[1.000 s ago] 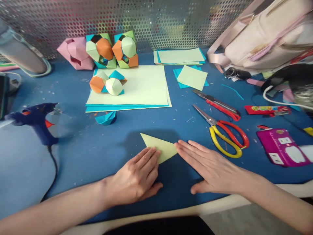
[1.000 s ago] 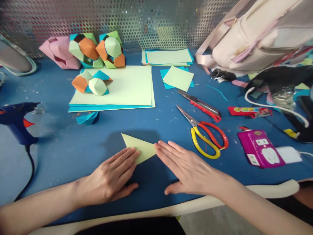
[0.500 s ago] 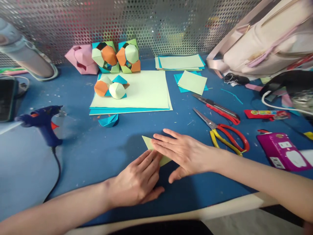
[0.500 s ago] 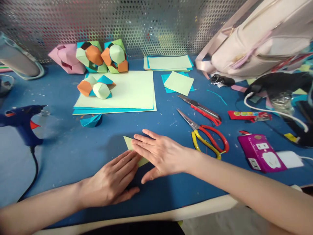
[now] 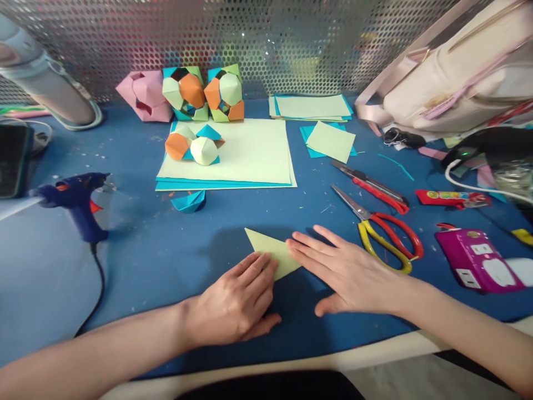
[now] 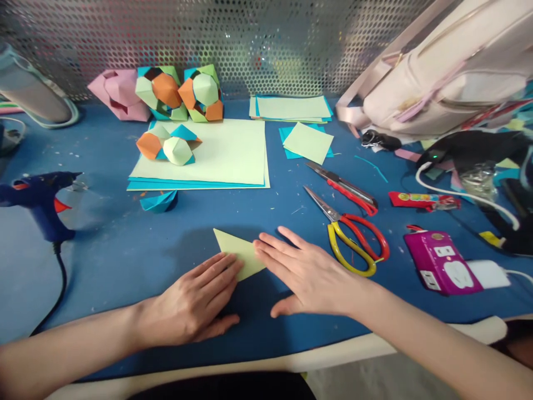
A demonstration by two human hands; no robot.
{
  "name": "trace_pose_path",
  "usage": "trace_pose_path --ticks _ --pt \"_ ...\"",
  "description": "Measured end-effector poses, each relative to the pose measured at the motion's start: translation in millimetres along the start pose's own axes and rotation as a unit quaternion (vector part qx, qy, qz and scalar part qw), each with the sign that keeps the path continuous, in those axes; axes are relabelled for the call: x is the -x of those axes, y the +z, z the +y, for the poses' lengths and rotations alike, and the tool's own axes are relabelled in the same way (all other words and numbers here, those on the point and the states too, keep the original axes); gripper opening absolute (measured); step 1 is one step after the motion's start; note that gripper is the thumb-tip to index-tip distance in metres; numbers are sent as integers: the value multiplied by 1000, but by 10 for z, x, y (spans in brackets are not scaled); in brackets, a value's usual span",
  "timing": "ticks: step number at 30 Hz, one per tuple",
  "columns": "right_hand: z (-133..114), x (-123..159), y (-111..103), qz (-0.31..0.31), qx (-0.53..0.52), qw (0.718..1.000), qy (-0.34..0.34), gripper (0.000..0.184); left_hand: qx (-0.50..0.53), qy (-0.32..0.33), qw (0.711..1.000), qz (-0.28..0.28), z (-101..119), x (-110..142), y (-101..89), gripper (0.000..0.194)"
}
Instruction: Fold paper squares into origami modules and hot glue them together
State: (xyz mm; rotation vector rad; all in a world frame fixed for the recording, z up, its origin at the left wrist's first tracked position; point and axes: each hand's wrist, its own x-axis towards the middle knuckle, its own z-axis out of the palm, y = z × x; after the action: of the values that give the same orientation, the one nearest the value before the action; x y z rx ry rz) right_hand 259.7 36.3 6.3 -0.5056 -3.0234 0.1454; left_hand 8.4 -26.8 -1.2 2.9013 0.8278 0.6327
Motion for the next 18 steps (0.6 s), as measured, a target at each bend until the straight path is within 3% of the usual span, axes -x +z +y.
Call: trace_pose_path --ticks 5,10,13,18 --pt "-109 339 -46 21 54 998 38 78 12 -9 1000 -13 -6 -22 -17 34" --pt "-307 42 -4 66 -2 997 36 78 17 -13 1000 -22 -4 -28 -18 28" --pt "-387 -144 91 22 -74 997 7 83 16 -12 1000 -13 -4 -28 -13 26" --pt "-408 17 130 8 -47 997 67 87 6 -7 1000 -2 -8 -51 -31 26"
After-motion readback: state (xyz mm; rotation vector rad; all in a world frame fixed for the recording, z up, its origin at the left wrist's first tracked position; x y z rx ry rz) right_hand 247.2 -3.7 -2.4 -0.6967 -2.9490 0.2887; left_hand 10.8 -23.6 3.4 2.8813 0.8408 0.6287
